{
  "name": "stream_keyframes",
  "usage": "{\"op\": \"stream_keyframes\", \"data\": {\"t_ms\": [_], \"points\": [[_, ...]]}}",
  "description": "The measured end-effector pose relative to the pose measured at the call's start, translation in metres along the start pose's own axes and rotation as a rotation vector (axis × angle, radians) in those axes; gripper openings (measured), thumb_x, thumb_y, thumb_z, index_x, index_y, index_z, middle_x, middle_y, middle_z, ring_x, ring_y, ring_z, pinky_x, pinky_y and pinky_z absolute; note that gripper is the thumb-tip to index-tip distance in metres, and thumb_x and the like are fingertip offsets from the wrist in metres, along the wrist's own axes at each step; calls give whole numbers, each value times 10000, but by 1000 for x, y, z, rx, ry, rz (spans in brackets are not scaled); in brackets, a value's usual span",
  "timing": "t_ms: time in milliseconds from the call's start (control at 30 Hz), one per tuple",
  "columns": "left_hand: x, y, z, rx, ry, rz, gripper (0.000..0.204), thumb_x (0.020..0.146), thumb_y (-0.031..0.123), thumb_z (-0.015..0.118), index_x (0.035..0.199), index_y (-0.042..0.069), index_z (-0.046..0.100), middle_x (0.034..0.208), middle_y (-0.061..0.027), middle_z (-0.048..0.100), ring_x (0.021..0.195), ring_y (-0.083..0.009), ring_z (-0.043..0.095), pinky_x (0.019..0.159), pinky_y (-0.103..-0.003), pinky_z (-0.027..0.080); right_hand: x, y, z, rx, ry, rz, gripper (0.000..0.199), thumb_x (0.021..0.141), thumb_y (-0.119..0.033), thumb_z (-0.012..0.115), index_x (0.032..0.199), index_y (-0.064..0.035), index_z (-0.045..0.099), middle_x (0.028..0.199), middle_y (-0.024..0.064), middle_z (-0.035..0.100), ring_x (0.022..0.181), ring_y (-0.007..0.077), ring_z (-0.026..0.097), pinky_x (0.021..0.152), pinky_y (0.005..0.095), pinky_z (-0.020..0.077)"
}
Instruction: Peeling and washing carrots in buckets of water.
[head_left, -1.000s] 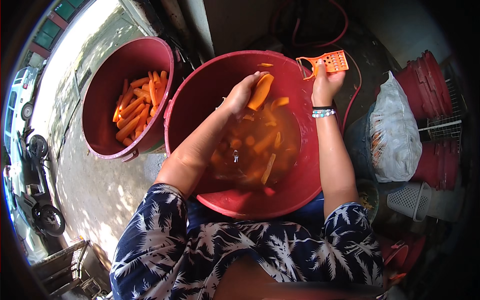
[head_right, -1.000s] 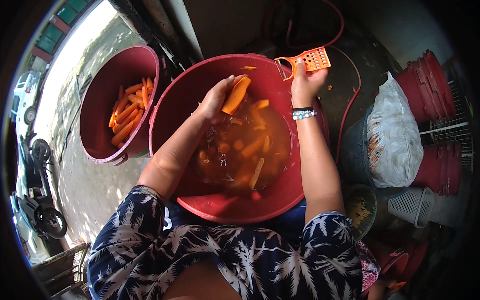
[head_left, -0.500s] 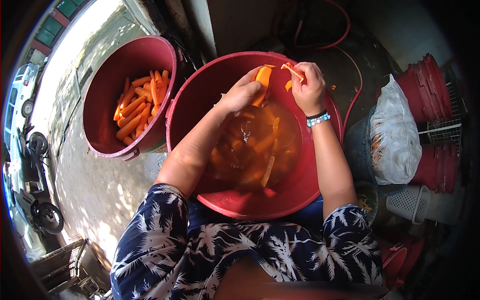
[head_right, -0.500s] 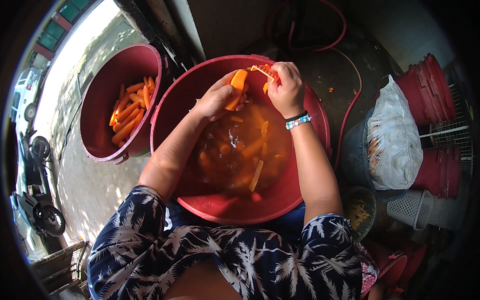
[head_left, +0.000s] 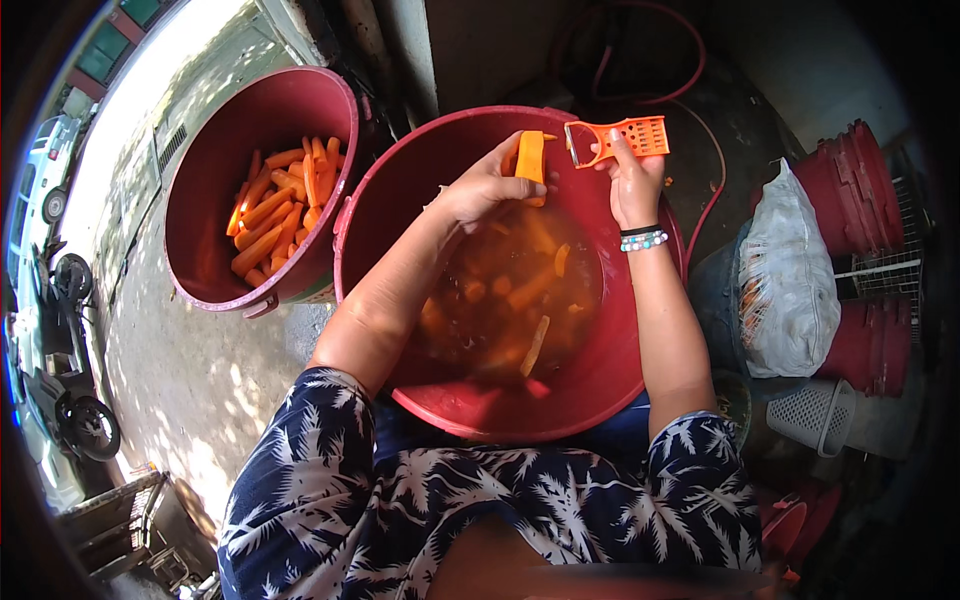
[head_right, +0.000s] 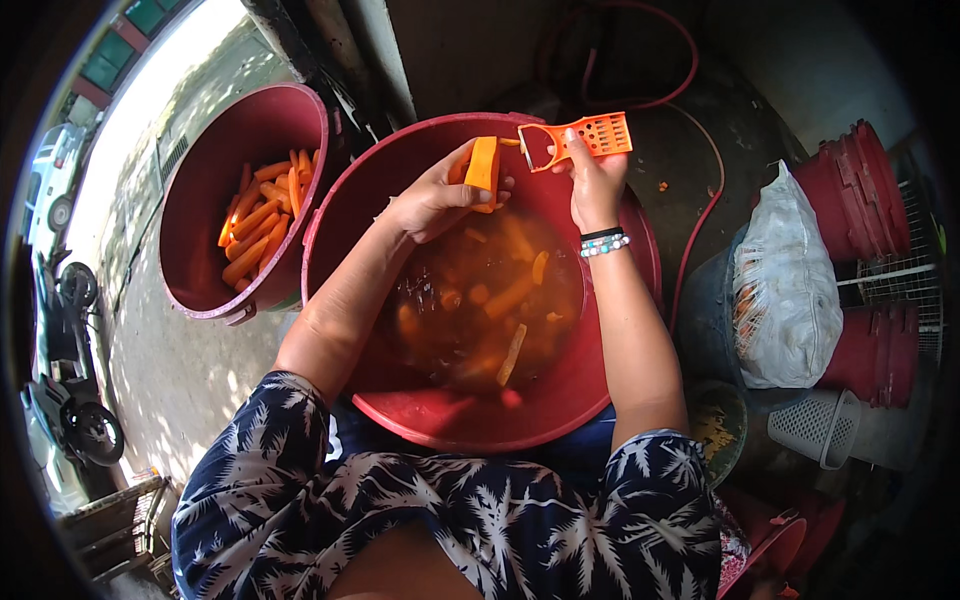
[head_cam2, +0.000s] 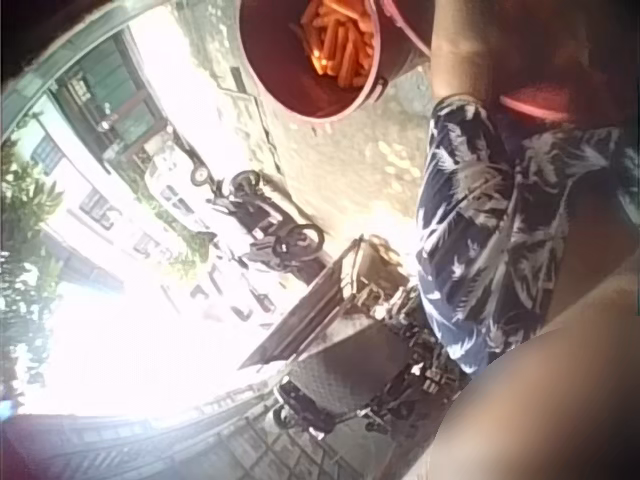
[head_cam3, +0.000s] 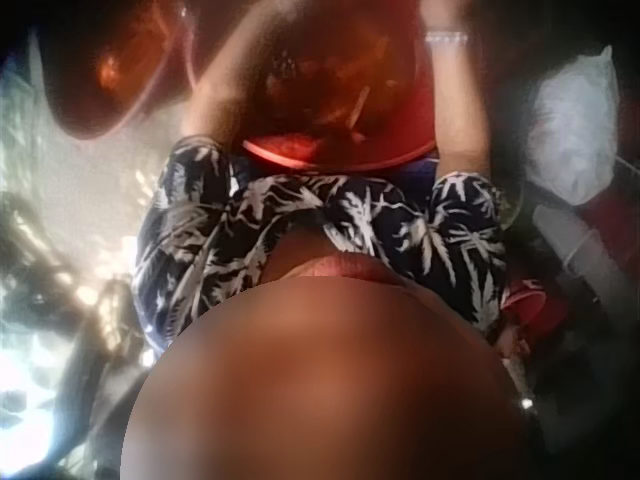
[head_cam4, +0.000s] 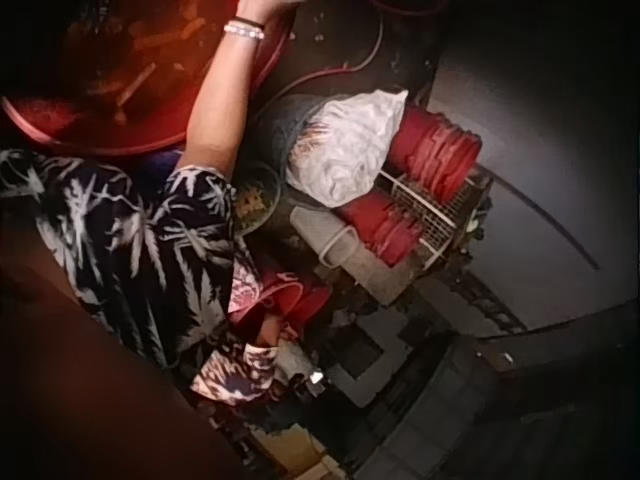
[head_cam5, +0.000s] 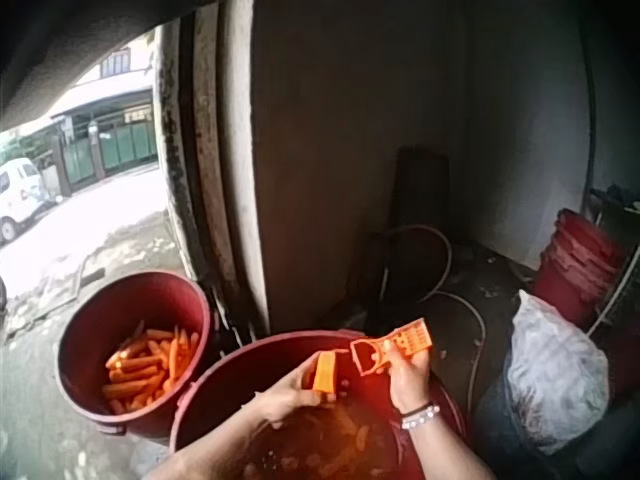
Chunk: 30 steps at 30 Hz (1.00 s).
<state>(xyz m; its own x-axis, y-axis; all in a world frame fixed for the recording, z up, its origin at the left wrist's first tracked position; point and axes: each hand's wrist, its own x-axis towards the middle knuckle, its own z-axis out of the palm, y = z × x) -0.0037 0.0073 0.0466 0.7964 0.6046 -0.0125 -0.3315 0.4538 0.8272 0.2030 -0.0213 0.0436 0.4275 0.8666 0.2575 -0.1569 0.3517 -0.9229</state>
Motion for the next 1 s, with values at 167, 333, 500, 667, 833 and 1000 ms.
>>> {"op": "stream_keyframes", "data": {"t_ms": [167,333,500,667,833,1000], "points": [[4,-8,1,82,-55,44,789,641,-46,672,1323,61,290,1079,-92,497,985,-169,525,869,-292,441,-5,-10,-2,270,-234,170,158,794,-12,636,930,-21,557,840,69,622,693,158,622,630,271,512],[3,-13,9,303,50,1,886,620,-108,642,1378,64,218,1121,-50,463,989,-123,488,826,-235,432,-21,-13,12,113,-393,184,242,756,1,661,979,-19,569,893,41,623,784,107,608,683,243,508],[2,-13,9,452,32,6,981,640,-78,646,1415,20,52,1220,-93,438,1059,-144,474,895,-258,406,-13,0,9,-22,-379,136,226,754,-1,661,963,-14,576,874,46,627,758,103,610,658,232,506],[1,-14,8,450,30,-32,975,648,-80,643,1424,37,64,1270,-91,407,1120,-135,429,933,-260,371,-18,-4,13,-26,-361,117,234,753,8,656,972,-10,575,898,47,633,803,109,614,708,248,508],[5,-19,1,368,-14,-28,835,656,-82,639,1376,56,237,1137,-55,481,1045,-122,475,905,-268,402,-15,-4,12,-130,-391,3,192,758,3,656,940,-2,592,884,46,643,788,111,620,702,245,509],[4,-17,4,358,0,-8,760,662,-88,634,1330,69,306,1079,-36,499,1014,-124,489,896,-265,409,-7,-3,2,-117,-284,-30,123,764,12,653,877,1,607,838,47,647,758,106,622,686,235,505]]}}
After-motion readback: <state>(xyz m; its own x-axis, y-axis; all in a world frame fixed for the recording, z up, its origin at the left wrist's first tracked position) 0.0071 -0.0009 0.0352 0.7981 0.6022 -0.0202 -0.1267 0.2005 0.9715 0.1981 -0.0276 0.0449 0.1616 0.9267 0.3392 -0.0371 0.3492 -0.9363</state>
